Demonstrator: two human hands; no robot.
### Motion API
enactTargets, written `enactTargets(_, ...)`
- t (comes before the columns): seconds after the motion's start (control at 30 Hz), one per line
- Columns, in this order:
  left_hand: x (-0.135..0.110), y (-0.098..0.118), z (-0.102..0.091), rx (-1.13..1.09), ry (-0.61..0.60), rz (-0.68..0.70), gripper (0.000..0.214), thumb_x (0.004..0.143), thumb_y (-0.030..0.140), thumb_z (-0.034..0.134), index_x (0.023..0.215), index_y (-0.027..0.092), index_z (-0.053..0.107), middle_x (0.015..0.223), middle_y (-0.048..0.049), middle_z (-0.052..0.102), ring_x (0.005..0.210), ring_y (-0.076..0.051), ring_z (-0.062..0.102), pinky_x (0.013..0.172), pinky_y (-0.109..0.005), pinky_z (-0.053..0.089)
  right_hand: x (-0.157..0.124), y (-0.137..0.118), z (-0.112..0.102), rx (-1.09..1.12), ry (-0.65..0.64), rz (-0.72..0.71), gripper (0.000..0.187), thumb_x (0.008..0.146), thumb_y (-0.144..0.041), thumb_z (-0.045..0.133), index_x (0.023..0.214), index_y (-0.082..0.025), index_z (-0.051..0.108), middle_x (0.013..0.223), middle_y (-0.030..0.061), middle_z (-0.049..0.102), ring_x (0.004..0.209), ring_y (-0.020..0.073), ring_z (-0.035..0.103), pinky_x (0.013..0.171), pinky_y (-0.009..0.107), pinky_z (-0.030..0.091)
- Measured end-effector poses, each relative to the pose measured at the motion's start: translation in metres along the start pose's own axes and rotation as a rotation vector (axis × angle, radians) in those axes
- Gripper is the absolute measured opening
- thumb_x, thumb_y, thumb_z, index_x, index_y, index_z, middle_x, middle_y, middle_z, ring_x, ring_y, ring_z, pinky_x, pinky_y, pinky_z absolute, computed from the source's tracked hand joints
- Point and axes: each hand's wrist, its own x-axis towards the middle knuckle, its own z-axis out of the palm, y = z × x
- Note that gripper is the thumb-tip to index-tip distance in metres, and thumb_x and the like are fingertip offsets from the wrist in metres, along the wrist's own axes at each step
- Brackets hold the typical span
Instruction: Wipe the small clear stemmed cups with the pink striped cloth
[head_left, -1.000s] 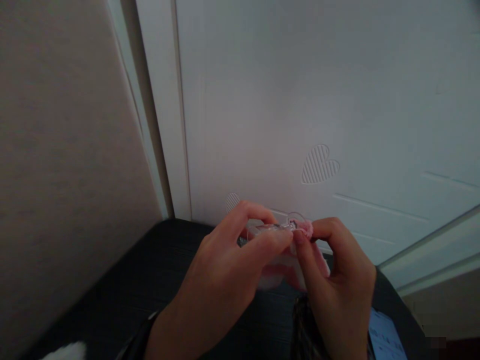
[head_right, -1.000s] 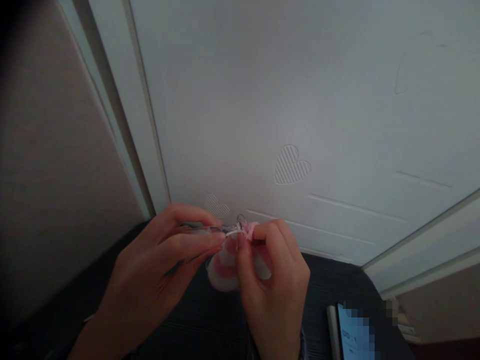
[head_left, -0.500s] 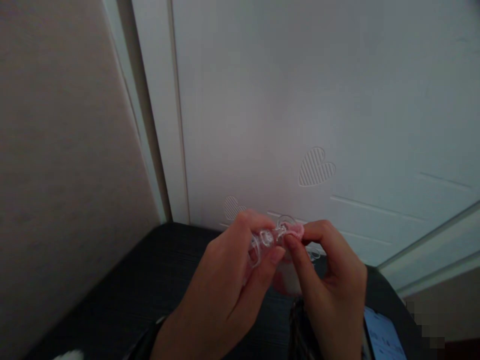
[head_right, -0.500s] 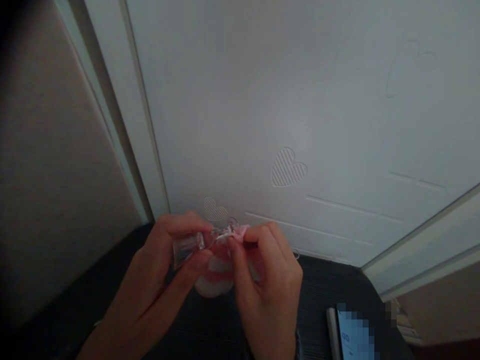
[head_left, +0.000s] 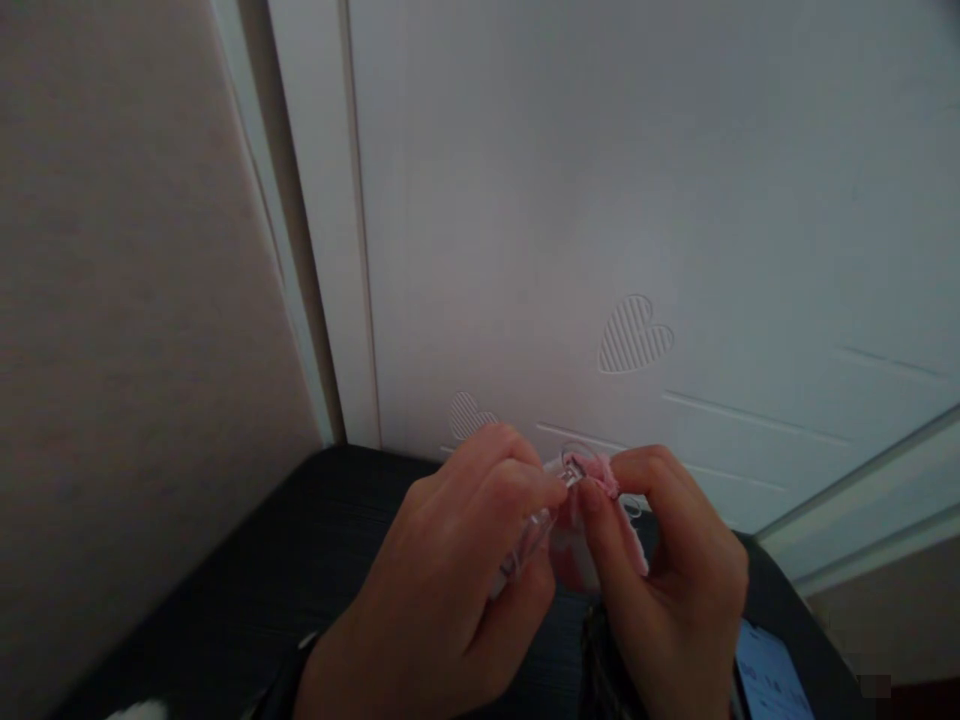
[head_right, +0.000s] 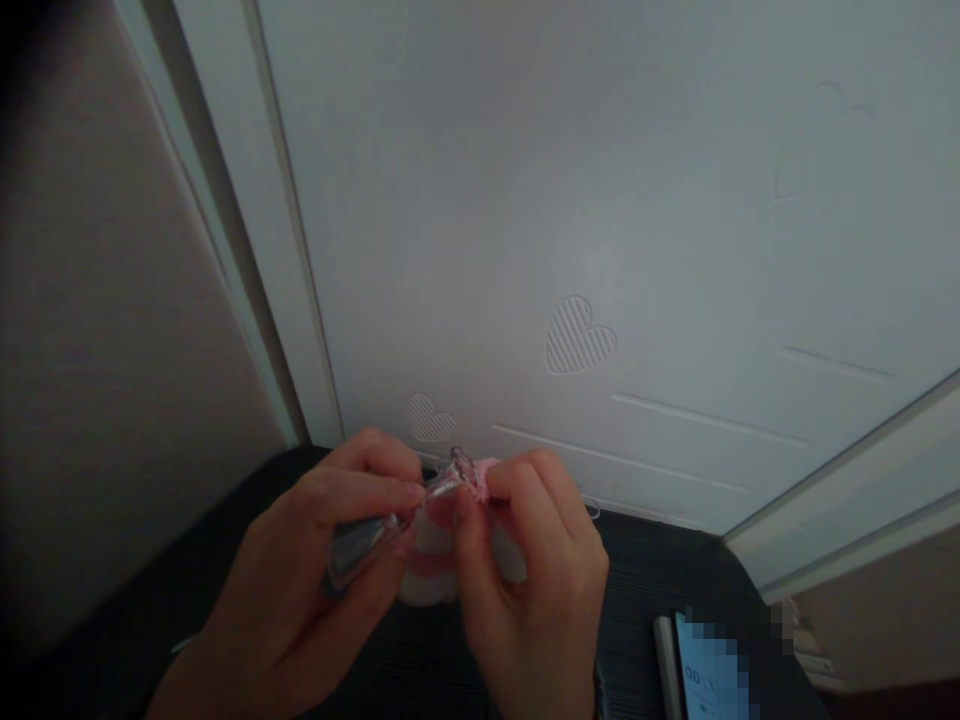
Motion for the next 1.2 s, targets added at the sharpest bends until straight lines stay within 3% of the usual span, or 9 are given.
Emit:
enactTargets(0.13,0.001,0.003,0.003,0.119,0.033,-0.103,0.03,0.089,0.014,0.061,0.113,0.024,0.045,0.094,0.0008,0.06,0.081,-0.016,0.063,0.069,-0.029,0.05,0.0,0.002,0.0,-0.012,-0.004,-0.015,0.016,0.09,-0.007,0.061,0.079,-0.019,0.061,0.074,-0.0043,0.06,0.069,0.0065,0.057,0.063,0.016,0.042)
enactTargets(0.27,0.001,0.002,0.003,0.149,0.041,-0.195,0.015,0.098,0.021,0.054,0.11,0.024,0.044,0.091,0.0018,0.063,0.074,-0.015,0.065,0.064,-0.029,0.051,0.0,0.004,0.0,-0.025,-0.006,-0.002,0.016,0.091,-0.008,0.063,0.079,-0.019,0.061,0.075,-0.0042,0.06,0.07,0.0068,0.057,0.064,0.017,0.042)
enactTargets(0.53,0.003,0.0,0.0,0.152,-0.079,-0.056,0.017,0.095,0.011,0.052,0.104,0.024,0.044,0.089,0.0012,0.056,0.079,-0.016,0.059,0.066,-0.028,0.049,-0.002,0.011,-0.002,0.021,-0.029,0.039,0.014,0.09,-0.009,0.068,0.083,-0.021,0.064,0.08,-0.0036,0.065,0.077,0.0092,0.061,0.071,0.02,0.045)
enactTargets(0.7,0.005,-0.002,-0.001,0.156,-0.079,-0.016,0.021,0.09,0.005,0.054,0.096,0.023,0.045,0.087,0.0013,0.053,0.077,-0.015,0.054,0.065,-0.027,0.045,-0.002,0.007,-0.003,0.034,-0.081,0.053,0.016,0.09,-0.008,0.066,0.082,-0.021,0.063,0.081,-0.0034,0.065,0.078,0.01,0.062,0.071,0.021,0.046)
enactTargets(0.97,0.004,0.003,0.004,0.224,-0.02,-0.202,0.031,0.091,0.015,0.058,0.118,0.023,0.045,0.093,0.0011,0.062,0.078,-0.016,0.062,0.068,-0.029,0.047,0.0,0.008,-0.002,-0.085,-0.004,-0.014,0.019,0.089,-0.006,0.062,0.078,-0.02,0.056,0.074,-0.0033,0.057,0.069,0.0107,0.054,0.063,0.023,0.041)
enactTargets(1.2,0.006,0.004,0.005,0.145,-0.068,-0.176,0.019,0.096,0.01,0.053,0.106,0.024,0.046,0.089,0.0026,0.058,0.074,-0.014,0.06,0.067,-0.026,0.047,0.001,0.009,-0.002,-0.067,-0.022,0.022,0.014,0.09,-0.009,0.062,0.081,-0.019,0.06,0.076,-0.0027,0.06,0.073,0.0106,0.057,0.066,0.023,0.043)
